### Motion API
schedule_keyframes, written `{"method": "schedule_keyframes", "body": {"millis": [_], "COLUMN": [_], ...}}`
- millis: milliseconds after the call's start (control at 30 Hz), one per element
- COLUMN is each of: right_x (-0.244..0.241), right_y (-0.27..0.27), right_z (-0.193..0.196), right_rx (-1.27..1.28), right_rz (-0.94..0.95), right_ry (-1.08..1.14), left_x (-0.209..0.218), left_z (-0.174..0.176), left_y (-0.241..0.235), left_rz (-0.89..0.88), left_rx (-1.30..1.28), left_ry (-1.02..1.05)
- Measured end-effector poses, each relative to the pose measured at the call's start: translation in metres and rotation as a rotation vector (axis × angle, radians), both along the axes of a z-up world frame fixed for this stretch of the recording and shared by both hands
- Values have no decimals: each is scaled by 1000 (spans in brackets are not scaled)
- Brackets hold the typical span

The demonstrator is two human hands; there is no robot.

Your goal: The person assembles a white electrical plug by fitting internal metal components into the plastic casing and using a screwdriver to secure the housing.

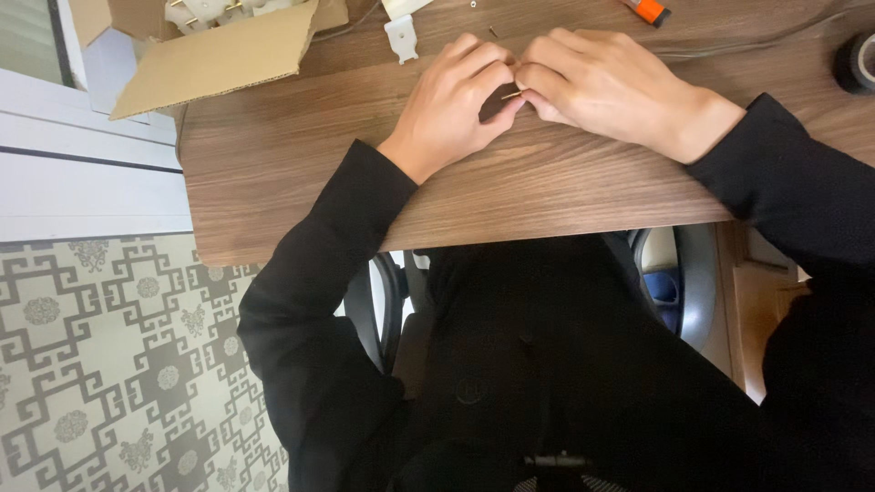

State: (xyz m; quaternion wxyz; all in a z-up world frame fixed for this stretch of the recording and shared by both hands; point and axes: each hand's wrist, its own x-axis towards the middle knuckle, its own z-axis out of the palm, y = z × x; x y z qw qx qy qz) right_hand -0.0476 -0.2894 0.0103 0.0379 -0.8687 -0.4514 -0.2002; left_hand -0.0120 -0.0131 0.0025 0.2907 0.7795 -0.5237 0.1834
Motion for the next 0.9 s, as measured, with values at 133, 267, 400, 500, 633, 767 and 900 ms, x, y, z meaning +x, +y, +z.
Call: {"method": "schedule_keyframes", "body": {"millis": [133, 267, 400, 500, 633, 767, 900], "right_x": [-1, -1, -3, -3, 12, 7, 5], "right_y": [1, -2, 3, 10, 5, 6, 8], "right_z": [3, 10, 28, 34, 7, 13, 15], "right_rx": [134, 178, 195, 247, 240, 196, 134], "right_rz": [43, 81, 100, 102, 81, 81, 77], "right_ry": [120, 186, 179, 268, 230, 215, 106], "left_x": [0, -1, 2, 1, 16, 14, 13], "left_z": [-5, -3, 13, 7, -36, -39, -38], "left_y": [1, 1, 0, 1, 3, 5, 6], "left_rz": [25, 31, -59, -58, 37, 13, 14], "left_rx": [10, 15, -23, -27, -27, -11, 0], "left_ry": [11, 5, 1, 30, -42, 6, 34]}}
